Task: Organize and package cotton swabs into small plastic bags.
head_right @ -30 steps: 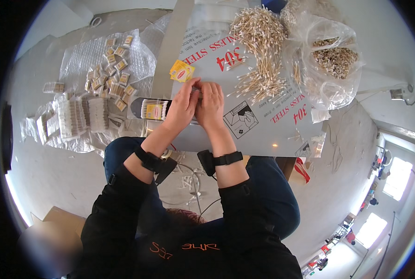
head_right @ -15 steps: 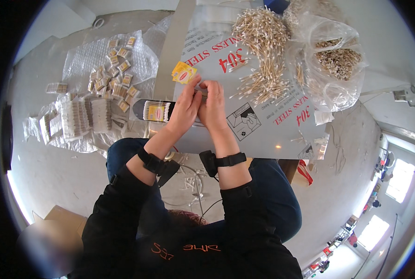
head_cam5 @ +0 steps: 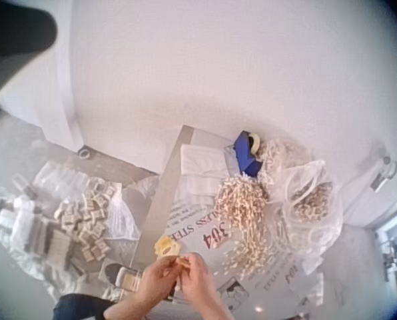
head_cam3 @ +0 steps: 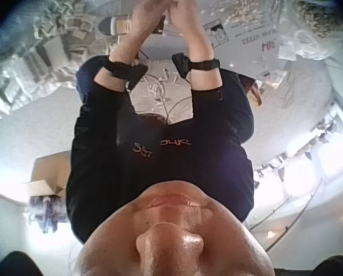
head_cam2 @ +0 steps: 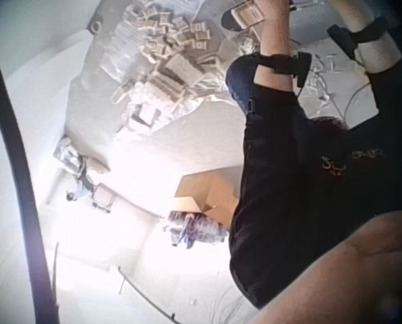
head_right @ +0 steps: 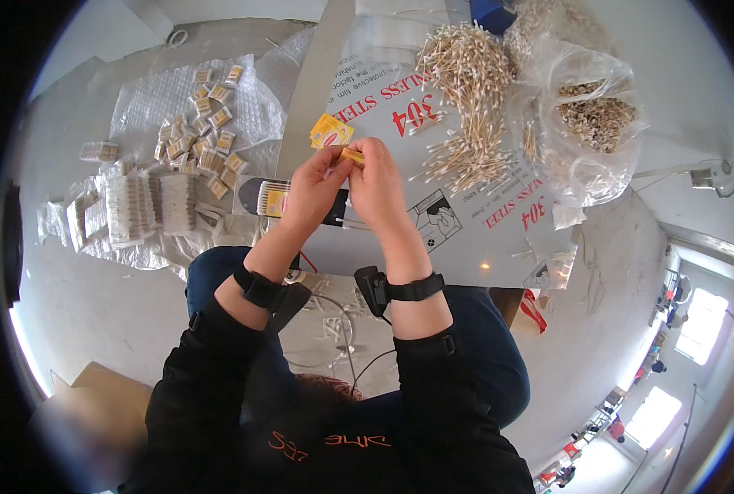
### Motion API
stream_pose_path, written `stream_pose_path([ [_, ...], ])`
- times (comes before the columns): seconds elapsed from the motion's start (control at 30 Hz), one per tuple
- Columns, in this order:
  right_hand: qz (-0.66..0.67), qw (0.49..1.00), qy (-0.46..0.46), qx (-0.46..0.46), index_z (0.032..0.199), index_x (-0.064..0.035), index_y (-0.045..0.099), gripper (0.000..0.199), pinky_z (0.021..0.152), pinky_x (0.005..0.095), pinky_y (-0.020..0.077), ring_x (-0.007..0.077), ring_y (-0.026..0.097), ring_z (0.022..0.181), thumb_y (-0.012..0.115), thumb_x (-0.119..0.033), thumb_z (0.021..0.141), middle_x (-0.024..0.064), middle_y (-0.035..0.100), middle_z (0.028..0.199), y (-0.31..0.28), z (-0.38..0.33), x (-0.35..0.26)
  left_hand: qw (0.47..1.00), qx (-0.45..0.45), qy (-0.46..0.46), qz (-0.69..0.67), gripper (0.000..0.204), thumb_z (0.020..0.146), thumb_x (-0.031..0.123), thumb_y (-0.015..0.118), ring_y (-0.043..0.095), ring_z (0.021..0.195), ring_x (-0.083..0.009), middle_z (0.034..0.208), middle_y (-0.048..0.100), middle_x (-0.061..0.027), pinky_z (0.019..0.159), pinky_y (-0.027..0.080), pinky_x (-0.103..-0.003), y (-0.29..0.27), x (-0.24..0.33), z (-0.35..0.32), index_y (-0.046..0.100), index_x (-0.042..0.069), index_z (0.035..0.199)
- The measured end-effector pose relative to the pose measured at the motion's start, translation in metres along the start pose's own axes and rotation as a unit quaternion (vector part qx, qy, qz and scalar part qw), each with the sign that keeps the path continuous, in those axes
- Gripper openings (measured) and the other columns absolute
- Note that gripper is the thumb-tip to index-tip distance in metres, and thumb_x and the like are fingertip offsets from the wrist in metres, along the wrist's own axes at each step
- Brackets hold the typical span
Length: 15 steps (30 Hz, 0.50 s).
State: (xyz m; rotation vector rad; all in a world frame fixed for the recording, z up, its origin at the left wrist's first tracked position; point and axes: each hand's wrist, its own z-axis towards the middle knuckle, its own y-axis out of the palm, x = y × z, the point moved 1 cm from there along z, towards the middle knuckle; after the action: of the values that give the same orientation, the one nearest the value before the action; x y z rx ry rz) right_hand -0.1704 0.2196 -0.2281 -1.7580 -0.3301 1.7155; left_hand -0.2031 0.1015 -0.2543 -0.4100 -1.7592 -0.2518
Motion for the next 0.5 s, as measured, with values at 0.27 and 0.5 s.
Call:
stream_pose_path([
  [0.27,0.003,0.999,0.029,0.03,0.112,-0.0032,0.056,0.04,0.091,0.0414,0.0449,0.0321,0.056,0.105,0.072,-0.012,0.077,0.0145,0.059,0.11,0.018,0.033,0.006,0.954,0.157,-0.011,-0.254,0.022,0.098,0.016,0.057,0.059,0.089,-0.0078,0.098,0.065,-0.0034,0.083,0.047,-0.023,-0.027,0.006,0.013,0.061,-0.004,0.108],
  [0.5,-0.253,0.967,0.019,-0.023,0.115,-0.0043,0.056,0.049,0.1,0.0423,0.0383,0.0348,0.046,0.117,0.077,-0.017,0.073,0.0132,0.054,0.117,0.039,0.039,0.001,0.906,0.272,0.026,-0.324,0.021,0.099,0.016,0.055,0.059,0.094,-0.0086,0.104,0.063,-0.0045,0.086,0.048,-0.025,-0.053,0.012,0.018,0.058,-0.002,0.11],
])
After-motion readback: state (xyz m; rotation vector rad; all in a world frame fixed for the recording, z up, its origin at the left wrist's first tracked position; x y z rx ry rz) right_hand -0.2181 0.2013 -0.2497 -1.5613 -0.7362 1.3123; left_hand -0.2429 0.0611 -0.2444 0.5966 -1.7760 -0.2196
